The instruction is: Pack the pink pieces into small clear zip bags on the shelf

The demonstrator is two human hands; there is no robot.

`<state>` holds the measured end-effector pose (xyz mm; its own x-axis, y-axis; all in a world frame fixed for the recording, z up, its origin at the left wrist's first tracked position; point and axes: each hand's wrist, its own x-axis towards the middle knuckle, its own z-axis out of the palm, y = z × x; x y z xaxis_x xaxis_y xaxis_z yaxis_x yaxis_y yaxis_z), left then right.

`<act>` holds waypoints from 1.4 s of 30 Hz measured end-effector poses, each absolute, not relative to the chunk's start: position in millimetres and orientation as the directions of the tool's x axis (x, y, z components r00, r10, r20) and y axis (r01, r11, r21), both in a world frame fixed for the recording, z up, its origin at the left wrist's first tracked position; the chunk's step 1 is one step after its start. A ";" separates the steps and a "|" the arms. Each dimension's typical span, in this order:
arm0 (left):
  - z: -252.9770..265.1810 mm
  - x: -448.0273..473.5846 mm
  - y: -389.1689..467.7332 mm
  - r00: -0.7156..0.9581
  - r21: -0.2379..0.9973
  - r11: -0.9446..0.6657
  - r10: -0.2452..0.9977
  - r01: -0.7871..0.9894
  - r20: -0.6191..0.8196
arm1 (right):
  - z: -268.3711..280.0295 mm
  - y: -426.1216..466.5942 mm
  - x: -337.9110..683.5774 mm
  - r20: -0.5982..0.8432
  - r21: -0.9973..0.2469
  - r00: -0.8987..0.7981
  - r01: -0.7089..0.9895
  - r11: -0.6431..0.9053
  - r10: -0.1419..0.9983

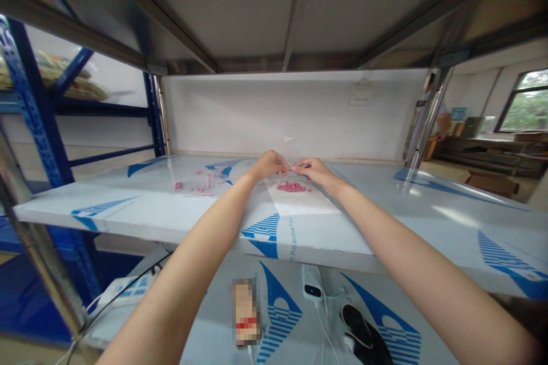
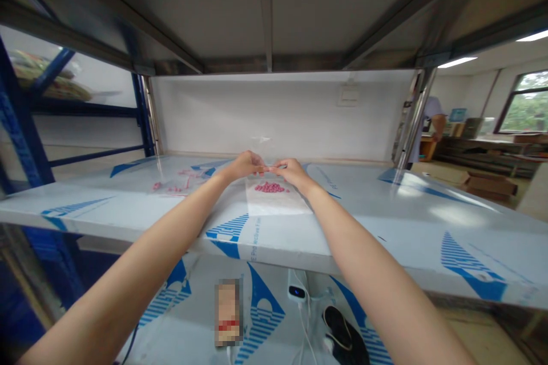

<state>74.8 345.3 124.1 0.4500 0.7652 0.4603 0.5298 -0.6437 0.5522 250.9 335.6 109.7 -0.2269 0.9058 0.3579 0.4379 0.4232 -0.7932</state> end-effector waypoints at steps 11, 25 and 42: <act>128.1 59.4 342.3 0.371 0.722 -0.514 0.852 0.463 0.369 | 106.6 339.5 250.5 0.395 -0.796 -0.290 0.366 0.483 0.872; 115.9 15.1 337.1 -0.261 0.333 0.118 0.866 0.936 0.426 | 108.7 331.5 253.6 0.243 -0.819 -0.434 0.386 0.423 0.867; 120.6 -64.6 246.7 -0.162 -0.001 0.169 0.951 0.986 0.263 | 106.1 338.0 249.8 0.194 -0.814 -0.461 0.417 0.404 0.866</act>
